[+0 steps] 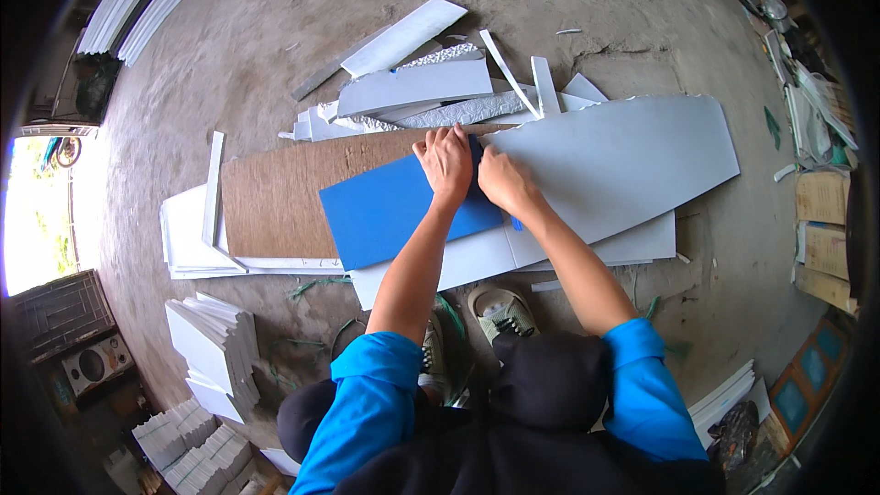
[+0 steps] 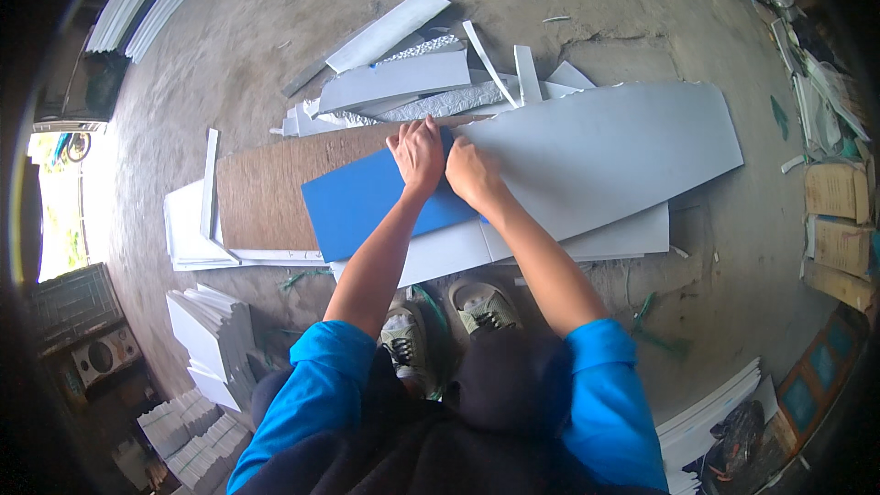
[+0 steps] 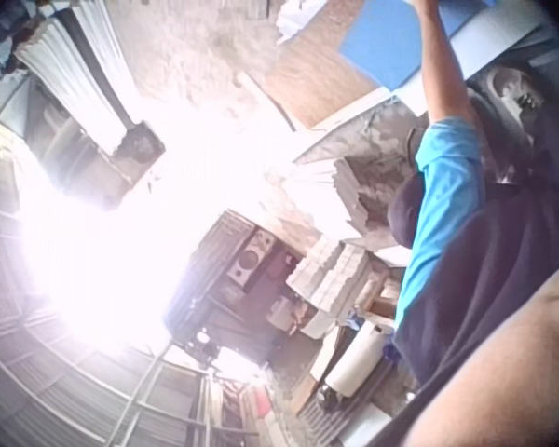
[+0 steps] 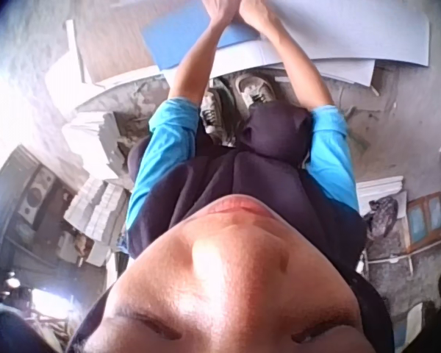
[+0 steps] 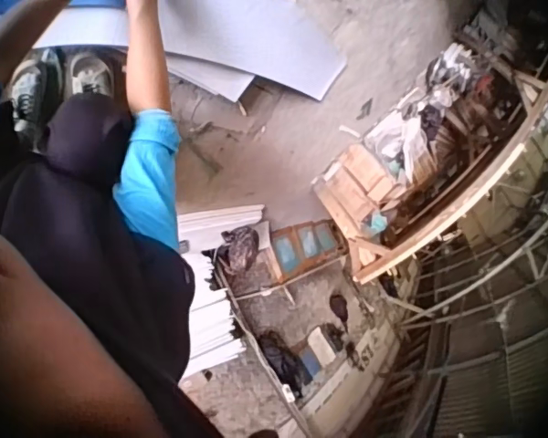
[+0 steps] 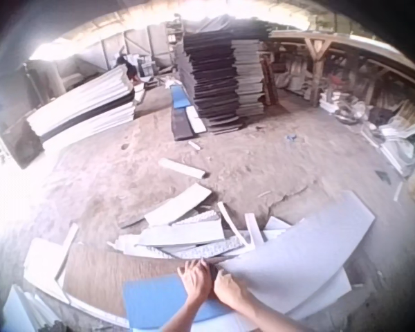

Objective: The person sits on the floor and uses a utility knife to cut a blue rectangular sheet placed on top of a larger white board. They score the blue sheet along its edges and then snap it off to separate the piece. The person repeats this process with another blue sheet, cutting and snapping it to size.

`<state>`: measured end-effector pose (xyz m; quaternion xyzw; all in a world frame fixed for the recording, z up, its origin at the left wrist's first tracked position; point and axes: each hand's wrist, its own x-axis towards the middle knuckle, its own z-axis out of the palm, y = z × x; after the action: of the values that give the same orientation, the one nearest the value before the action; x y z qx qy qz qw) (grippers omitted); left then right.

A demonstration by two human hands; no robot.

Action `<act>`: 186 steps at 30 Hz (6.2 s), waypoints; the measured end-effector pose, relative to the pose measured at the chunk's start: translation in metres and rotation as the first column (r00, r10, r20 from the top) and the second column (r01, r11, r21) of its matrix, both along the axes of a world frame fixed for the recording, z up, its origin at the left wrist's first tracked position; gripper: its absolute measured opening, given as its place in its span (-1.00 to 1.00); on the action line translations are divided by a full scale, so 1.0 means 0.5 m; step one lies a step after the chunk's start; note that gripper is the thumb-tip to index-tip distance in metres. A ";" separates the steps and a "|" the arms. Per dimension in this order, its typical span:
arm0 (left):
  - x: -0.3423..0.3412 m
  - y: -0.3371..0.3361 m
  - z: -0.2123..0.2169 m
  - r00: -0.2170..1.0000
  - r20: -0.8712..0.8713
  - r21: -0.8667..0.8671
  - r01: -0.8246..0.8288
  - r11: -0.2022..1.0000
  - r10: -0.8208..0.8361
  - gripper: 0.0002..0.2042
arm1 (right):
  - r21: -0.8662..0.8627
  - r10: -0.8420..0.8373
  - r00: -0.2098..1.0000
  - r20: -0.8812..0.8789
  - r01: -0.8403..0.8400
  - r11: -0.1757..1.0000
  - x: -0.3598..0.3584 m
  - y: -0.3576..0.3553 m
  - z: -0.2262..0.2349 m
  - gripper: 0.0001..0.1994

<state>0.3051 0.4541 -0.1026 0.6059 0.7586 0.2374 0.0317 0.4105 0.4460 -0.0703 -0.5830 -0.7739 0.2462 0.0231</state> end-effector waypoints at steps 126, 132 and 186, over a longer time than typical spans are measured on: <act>-0.013 -0.088 0.498 0.755 -0.282 0.250 0.654 0.714 -0.592 -0.57 | 0.021 -0.228 0.596 -0.770 0.381 0.924 0.301 -0.248 0.387 -0.76; 0.004 -0.080 0.419 0.756 -0.306 0.260 0.651 0.713 -0.578 -0.53 | 0.286 -0.122 0.805 -0.581 0.342 0.895 0.267 -0.231 0.325 -0.82; 0.019 -0.150 0.361 0.727 -0.323 0.188 0.676 0.712 -0.605 -0.63 | 0.297 -0.074 0.995 -0.068 0.091 0.951 0.201 -0.259 0.369 -0.71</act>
<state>0.3146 0.3788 0.0781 0.8539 0.4531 0.2465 -0.0684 0.5110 0.3165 0.1142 -0.5976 -0.7762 0.1409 0.1431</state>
